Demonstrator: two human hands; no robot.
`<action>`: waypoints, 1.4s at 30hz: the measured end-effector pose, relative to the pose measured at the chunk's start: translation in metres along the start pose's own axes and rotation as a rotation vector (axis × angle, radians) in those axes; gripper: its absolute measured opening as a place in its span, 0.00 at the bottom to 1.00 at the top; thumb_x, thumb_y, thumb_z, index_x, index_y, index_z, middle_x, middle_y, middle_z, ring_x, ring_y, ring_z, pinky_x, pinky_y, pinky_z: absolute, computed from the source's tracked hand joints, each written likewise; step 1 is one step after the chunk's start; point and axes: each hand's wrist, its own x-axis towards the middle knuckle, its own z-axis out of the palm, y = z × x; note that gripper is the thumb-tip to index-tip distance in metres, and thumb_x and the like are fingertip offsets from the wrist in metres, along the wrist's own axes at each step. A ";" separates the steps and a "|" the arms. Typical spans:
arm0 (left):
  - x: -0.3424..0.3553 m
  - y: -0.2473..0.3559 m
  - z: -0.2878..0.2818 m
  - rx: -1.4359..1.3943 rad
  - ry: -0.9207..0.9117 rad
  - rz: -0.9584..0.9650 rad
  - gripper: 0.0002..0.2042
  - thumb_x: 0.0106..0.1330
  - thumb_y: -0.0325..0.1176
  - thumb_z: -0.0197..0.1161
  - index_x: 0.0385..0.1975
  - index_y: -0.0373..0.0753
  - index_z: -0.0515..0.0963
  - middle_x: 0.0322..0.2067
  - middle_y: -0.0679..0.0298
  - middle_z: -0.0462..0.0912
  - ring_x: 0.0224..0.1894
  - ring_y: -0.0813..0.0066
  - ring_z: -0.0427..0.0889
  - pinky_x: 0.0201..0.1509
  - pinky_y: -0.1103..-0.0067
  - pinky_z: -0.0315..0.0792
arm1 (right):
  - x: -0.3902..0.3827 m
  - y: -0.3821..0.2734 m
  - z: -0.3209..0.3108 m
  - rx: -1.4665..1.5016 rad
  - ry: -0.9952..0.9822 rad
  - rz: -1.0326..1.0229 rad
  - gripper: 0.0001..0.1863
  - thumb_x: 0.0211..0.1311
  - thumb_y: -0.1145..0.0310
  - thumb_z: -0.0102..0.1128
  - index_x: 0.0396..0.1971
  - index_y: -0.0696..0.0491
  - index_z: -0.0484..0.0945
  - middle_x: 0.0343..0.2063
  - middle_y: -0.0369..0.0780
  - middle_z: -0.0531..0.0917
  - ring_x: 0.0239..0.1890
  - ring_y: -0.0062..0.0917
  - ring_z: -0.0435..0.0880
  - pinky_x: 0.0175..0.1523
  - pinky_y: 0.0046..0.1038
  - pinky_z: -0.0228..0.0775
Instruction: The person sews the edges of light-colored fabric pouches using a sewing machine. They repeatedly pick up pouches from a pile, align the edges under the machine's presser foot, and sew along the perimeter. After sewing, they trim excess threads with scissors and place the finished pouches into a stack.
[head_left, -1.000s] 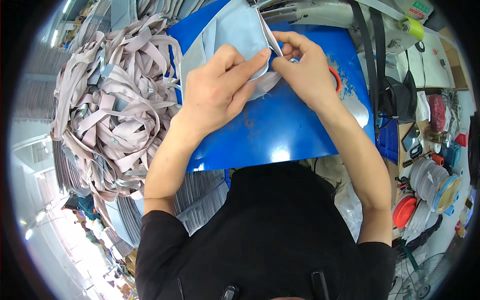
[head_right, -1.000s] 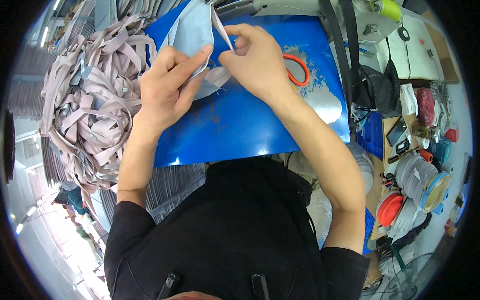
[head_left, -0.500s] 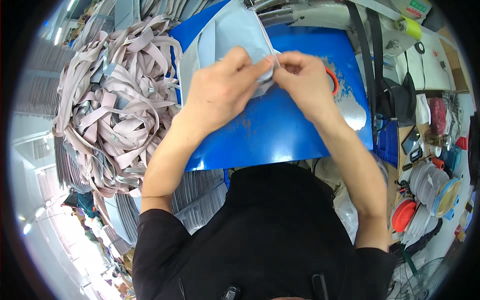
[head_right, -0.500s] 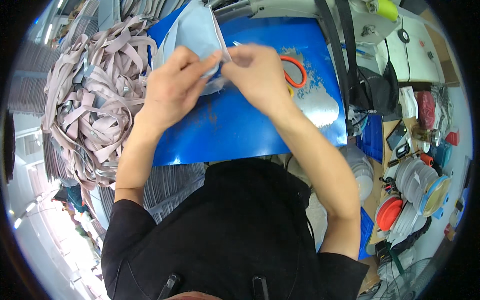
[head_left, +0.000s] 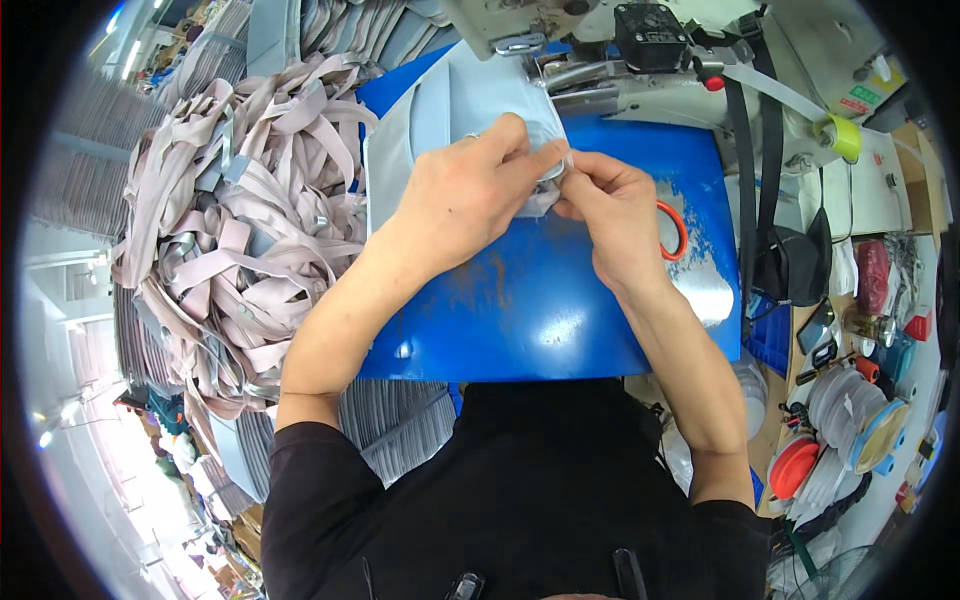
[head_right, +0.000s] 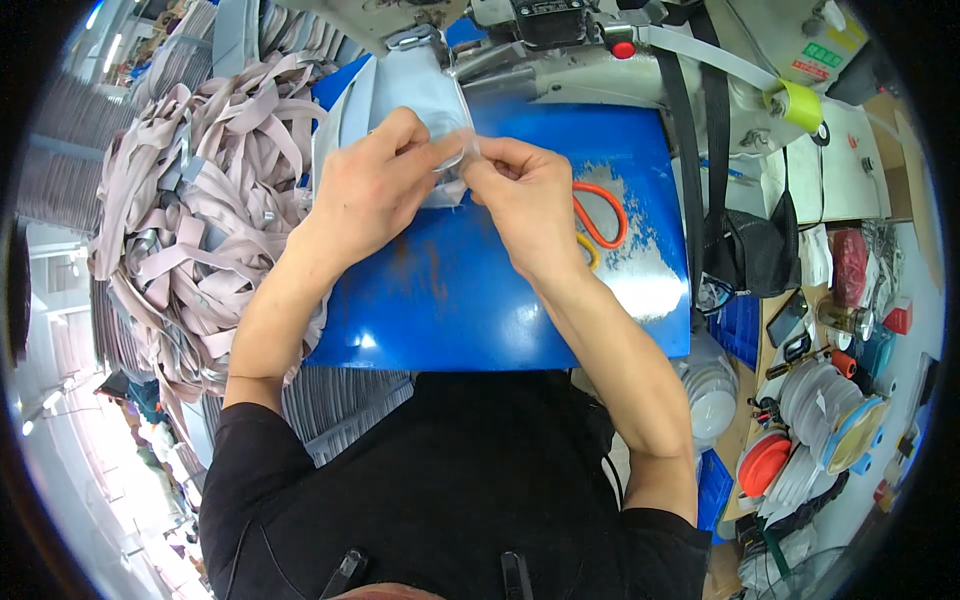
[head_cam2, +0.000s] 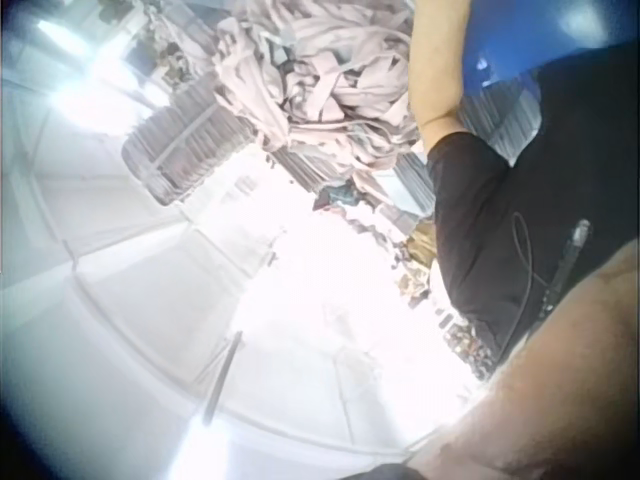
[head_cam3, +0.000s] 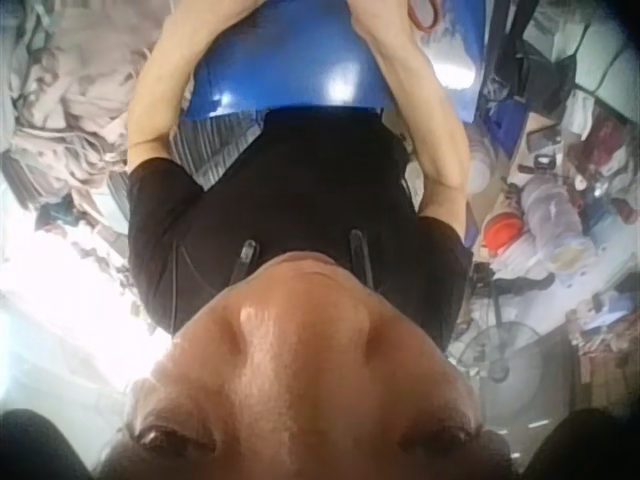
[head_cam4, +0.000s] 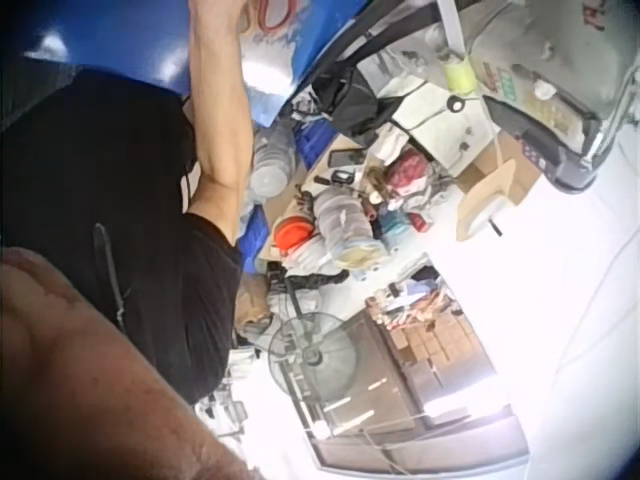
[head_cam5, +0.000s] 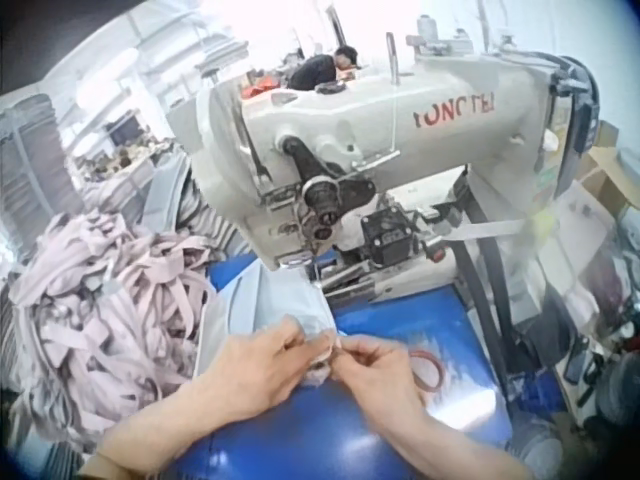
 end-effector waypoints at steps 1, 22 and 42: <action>0.003 -0.006 0.000 0.008 -0.003 0.005 0.23 0.56 0.21 0.67 0.53 0.46 0.85 0.31 0.63 0.72 0.28 0.64 0.81 0.30 0.70 0.76 | 0.006 0.000 0.003 0.006 0.009 0.007 0.10 0.63 0.74 0.67 0.41 0.62 0.88 0.24 0.30 0.82 0.25 0.08 0.72 0.29 0.15 0.61; -0.001 -0.039 -0.017 0.145 -0.062 -0.009 0.29 0.60 0.26 0.65 0.64 0.55 0.79 0.26 0.59 0.73 0.27 0.57 0.80 0.31 0.65 0.77 | 0.046 0.015 0.046 -0.013 0.266 -0.211 0.10 0.55 0.74 0.70 0.37 0.63 0.86 0.27 0.37 0.86 0.28 0.17 0.81 0.34 0.22 0.71; 0.039 -0.042 -0.039 0.355 -0.226 0.208 0.19 0.58 0.25 0.65 0.51 0.36 0.85 0.31 0.54 0.81 0.28 0.53 0.86 0.33 0.63 0.80 | 0.043 -0.017 0.023 -0.050 0.100 0.167 0.17 0.59 0.69 0.74 0.47 0.58 0.87 0.32 0.34 0.84 0.32 0.15 0.77 0.30 0.20 0.64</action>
